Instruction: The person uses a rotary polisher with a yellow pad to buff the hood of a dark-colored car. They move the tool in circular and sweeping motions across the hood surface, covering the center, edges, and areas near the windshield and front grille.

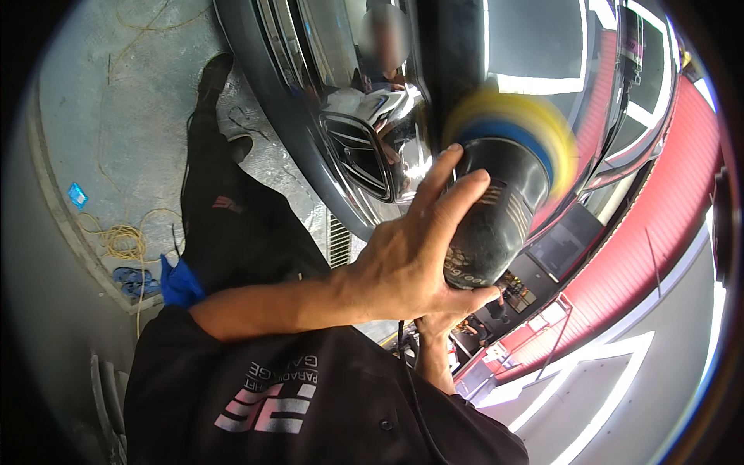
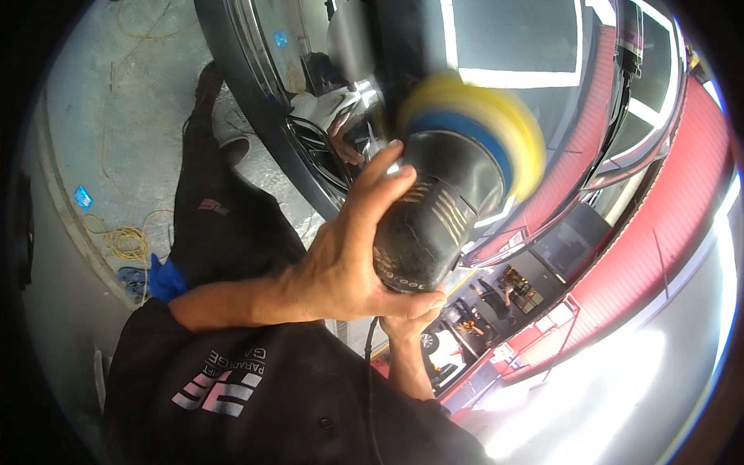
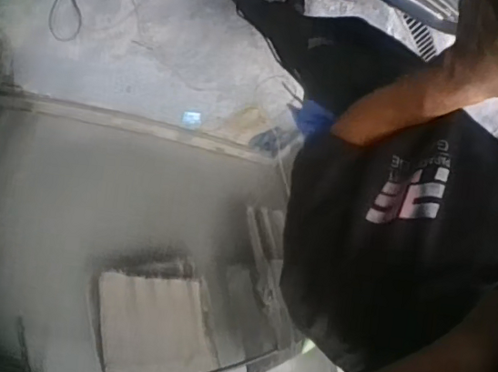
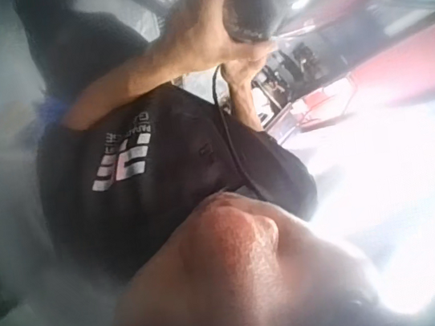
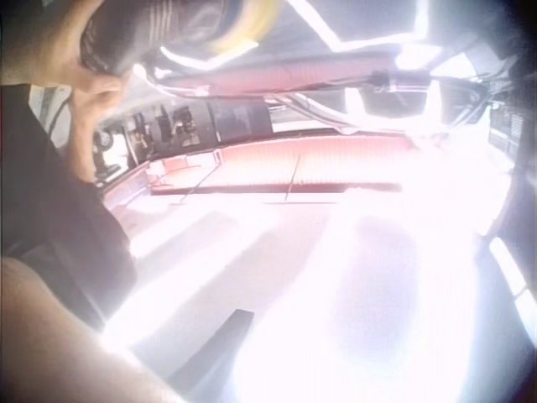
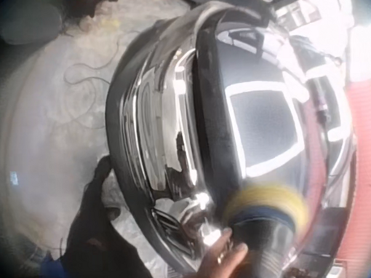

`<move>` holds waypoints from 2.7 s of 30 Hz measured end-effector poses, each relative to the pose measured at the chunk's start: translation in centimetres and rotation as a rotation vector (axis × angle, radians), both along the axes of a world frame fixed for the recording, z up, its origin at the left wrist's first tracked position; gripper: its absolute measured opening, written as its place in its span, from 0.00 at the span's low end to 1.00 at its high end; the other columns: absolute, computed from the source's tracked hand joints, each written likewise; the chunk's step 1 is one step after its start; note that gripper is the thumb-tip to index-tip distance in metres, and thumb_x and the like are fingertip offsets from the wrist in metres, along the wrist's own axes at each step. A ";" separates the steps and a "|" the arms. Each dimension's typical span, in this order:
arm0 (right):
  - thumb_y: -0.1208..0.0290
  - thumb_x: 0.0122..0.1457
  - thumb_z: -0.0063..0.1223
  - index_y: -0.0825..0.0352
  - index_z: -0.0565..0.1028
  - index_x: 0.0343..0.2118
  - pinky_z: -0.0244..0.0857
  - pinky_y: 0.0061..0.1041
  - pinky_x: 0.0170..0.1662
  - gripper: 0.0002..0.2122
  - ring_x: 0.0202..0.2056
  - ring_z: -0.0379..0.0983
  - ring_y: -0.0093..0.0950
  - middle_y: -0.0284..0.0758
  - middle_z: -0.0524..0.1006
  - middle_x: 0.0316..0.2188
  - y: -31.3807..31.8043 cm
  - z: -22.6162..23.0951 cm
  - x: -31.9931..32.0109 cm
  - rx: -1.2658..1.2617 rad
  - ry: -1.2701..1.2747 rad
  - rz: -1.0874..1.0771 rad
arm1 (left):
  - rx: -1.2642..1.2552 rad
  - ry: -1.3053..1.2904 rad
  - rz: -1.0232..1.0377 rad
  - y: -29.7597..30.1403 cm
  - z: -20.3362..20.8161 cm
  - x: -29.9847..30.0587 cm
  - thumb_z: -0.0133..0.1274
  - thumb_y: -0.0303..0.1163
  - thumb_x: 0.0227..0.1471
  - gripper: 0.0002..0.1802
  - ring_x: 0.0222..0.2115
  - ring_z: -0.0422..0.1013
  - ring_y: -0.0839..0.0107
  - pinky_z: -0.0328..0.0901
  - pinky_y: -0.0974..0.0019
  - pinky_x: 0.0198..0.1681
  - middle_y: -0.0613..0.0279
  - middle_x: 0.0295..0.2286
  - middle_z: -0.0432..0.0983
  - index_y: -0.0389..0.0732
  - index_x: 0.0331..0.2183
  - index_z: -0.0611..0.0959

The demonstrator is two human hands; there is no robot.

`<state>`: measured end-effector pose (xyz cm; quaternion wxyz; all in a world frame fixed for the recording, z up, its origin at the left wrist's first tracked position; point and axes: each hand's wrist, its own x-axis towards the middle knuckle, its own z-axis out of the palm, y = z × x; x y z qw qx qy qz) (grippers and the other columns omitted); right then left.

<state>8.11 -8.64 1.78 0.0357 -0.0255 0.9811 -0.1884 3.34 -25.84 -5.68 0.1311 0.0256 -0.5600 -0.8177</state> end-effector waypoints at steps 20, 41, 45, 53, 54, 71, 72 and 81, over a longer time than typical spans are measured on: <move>0.66 0.50 0.70 0.76 0.69 0.56 0.72 0.32 0.48 0.33 0.44 0.80 0.35 0.45 0.80 0.45 0.2 0.0 0.2 0.094 0.011 0.041 | 0.137 0.044 0.048 1.8 0.2 0.4 0.72 0.49 0.40 0.67 0.50 0.67 0.22 0.78 0.55 0.27 0.12 0.60 0.42 0.31 0.66 0.49; 0.64 0.47 0.72 0.75 0.69 0.57 0.72 0.33 0.48 0.35 0.45 0.79 0.36 0.45 0.80 0.45 0.4 0.2 0.4 0.076 -0.012 0.014 | 0.183 0.044 0.065 0.9 0.1 0.3 0.75 0.45 0.36 0.67 0.51 0.67 0.26 0.78 0.55 0.29 0.20 0.62 0.41 0.38 0.67 0.51; 0.64 0.47 0.73 0.74 0.69 0.57 0.72 0.33 0.49 0.36 0.45 0.79 0.36 0.45 0.80 0.45 0.4 0.2 0.3 0.079 -0.014 0.017 | 0.162 0.047 0.052 0.8 0.1 0.1 0.75 0.46 0.36 0.67 0.51 0.66 0.24 0.79 0.55 0.28 0.19 0.62 0.41 0.38 0.67 0.50; 0.63 0.46 0.74 0.74 0.69 0.57 0.72 0.33 0.49 0.37 0.45 0.79 0.37 0.45 0.80 0.46 0.1 0.1 0.3 0.076 -0.021 0.021 | 0.170 0.062 0.073 0.4 0.1 -0.5 0.75 0.45 0.37 0.65 0.49 0.69 0.27 0.78 0.54 0.28 0.20 0.61 0.44 0.37 0.67 0.53; 0.63 0.46 0.74 0.74 0.69 0.57 0.72 0.33 0.49 0.37 0.45 0.79 0.37 0.45 0.80 0.46 0.1 0.2 0.5 0.079 -0.020 0.018 | 0.175 0.061 0.080 0.2 0.0 -0.5 0.75 0.45 0.36 0.65 0.48 0.70 0.27 0.79 0.54 0.28 0.20 0.61 0.45 0.37 0.66 0.54; 0.62 0.44 0.76 0.73 0.69 0.58 0.72 0.34 0.49 0.39 0.46 0.79 0.38 0.45 0.79 0.46 0.2 0.2 0.3 0.043 -0.035 0.009 | 0.139 0.030 0.080 0.8 -0.4 -0.4 0.75 0.45 0.35 0.64 0.48 0.70 0.29 0.79 0.52 0.30 0.24 0.62 0.45 0.40 0.67 0.54; 0.62 0.43 0.76 0.73 0.69 0.58 0.72 0.34 0.49 0.39 0.46 0.79 0.38 0.45 0.79 0.46 0.2 0.1 0.3 0.040 -0.035 0.006 | 0.139 0.026 0.059 0.8 -0.3 -0.4 0.75 0.45 0.35 0.64 0.48 0.70 0.30 0.79 0.51 0.31 0.24 0.62 0.45 0.41 0.67 0.55; 0.61 0.42 0.77 0.72 0.68 0.58 0.72 0.34 0.50 0.40 0.47 0.79 0.39 0.45 0.79 0.46 0.0 -0.2 -0.3 0.010 -0.048 0.003 | 0.097 0.007 0.060 -0.2 -0.4 -0.6 0.74 0.43 0.34 0.63 0.49 0.70 0.32 0.79 0.50 0.35 0.29 0.62 0.48 0.41 0.66 0.57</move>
